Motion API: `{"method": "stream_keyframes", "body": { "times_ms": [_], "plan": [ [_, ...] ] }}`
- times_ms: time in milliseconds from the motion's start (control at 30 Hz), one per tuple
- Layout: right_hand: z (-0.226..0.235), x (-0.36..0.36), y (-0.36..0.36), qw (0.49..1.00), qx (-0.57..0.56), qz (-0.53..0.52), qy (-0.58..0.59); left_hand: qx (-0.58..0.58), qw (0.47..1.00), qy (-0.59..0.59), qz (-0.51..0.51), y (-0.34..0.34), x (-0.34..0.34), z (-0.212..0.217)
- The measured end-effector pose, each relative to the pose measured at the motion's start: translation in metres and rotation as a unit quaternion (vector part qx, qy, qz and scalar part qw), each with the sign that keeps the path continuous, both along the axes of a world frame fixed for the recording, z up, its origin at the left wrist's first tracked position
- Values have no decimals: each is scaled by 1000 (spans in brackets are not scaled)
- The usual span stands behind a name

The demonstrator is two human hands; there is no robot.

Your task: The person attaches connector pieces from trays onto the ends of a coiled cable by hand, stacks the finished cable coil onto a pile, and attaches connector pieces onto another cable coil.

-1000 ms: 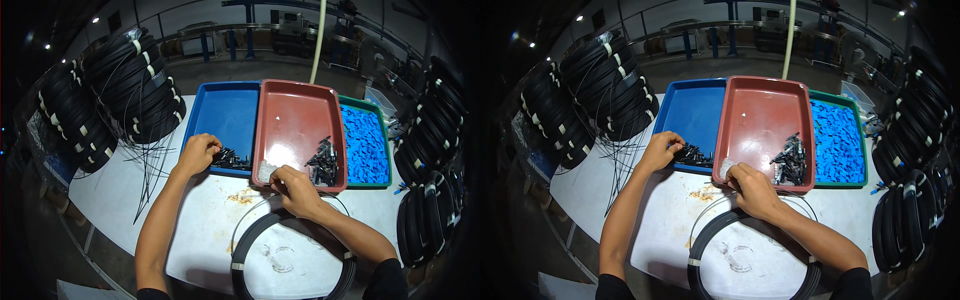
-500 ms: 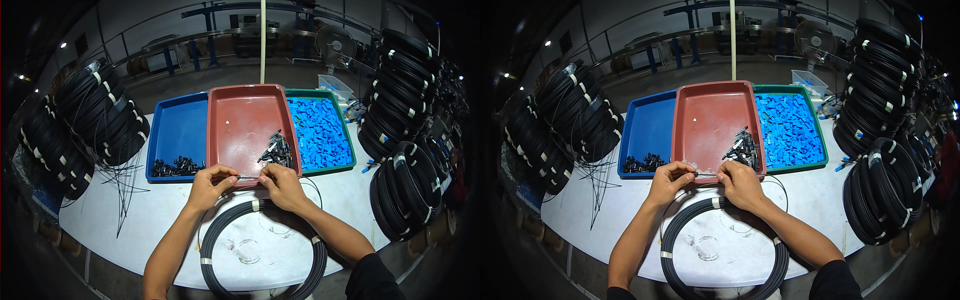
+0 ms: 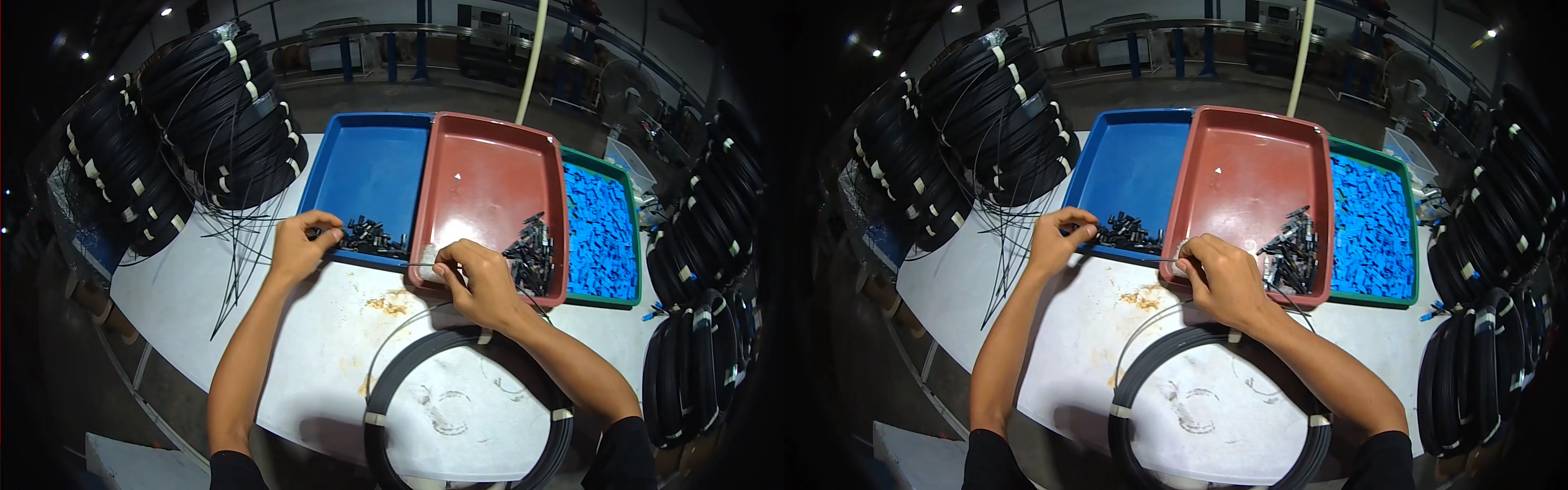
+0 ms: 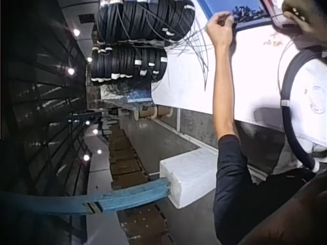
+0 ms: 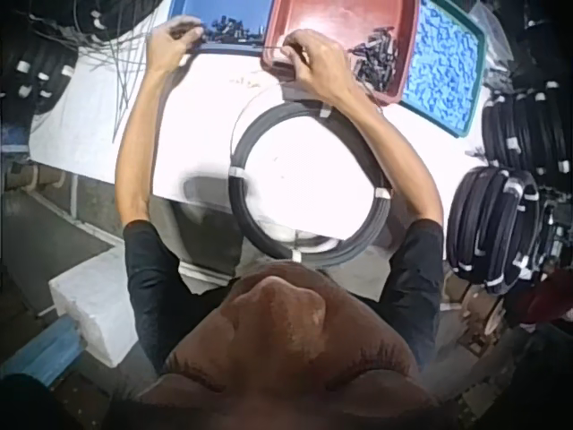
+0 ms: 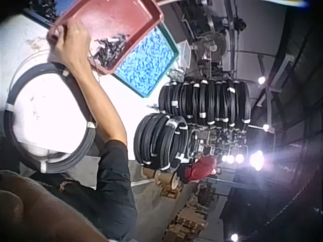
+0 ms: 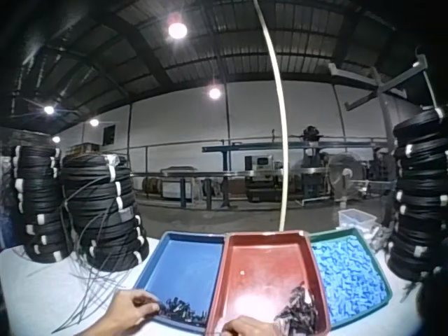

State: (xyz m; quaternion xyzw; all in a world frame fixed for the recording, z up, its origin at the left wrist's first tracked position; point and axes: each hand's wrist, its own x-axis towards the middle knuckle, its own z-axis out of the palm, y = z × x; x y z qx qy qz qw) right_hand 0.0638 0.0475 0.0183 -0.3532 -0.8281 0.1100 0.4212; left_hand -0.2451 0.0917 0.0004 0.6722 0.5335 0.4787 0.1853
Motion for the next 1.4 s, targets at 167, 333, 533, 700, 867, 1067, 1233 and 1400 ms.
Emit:
{"method": "stream_keyframes", "body": {
  "times_ms": [167,333,533,700,867,1067,1233,1400],
  "plan": [
    [-10,-28,7,997,-77,-22,12,6,990,117,82,25,-30,8],
    [-21,-30,-3,999,-49,-19,-12,97,950,295,0,46,-44,6],
    [-28,-30,0,999,-3,16,-33,100,926,361,-39,64,-49,2],
    [-31,-28,1,999,1,21,-33,81,916,384,-77,61,-44,4],
    [-28,-29,0,999,-8,23,-46,56,909,407,-71,61,-47,1],
    [-28,-27,-1,996,13,30,-83,41,928,362,-73,62,-47,3],
    [-29,-29,-2,995,35,29,-89,78,944,314,-65,54,-49,11],
    [-28,-26,-5,993,39,24,-112,65,946,313,-46,50,-47,17]
  ]
}}
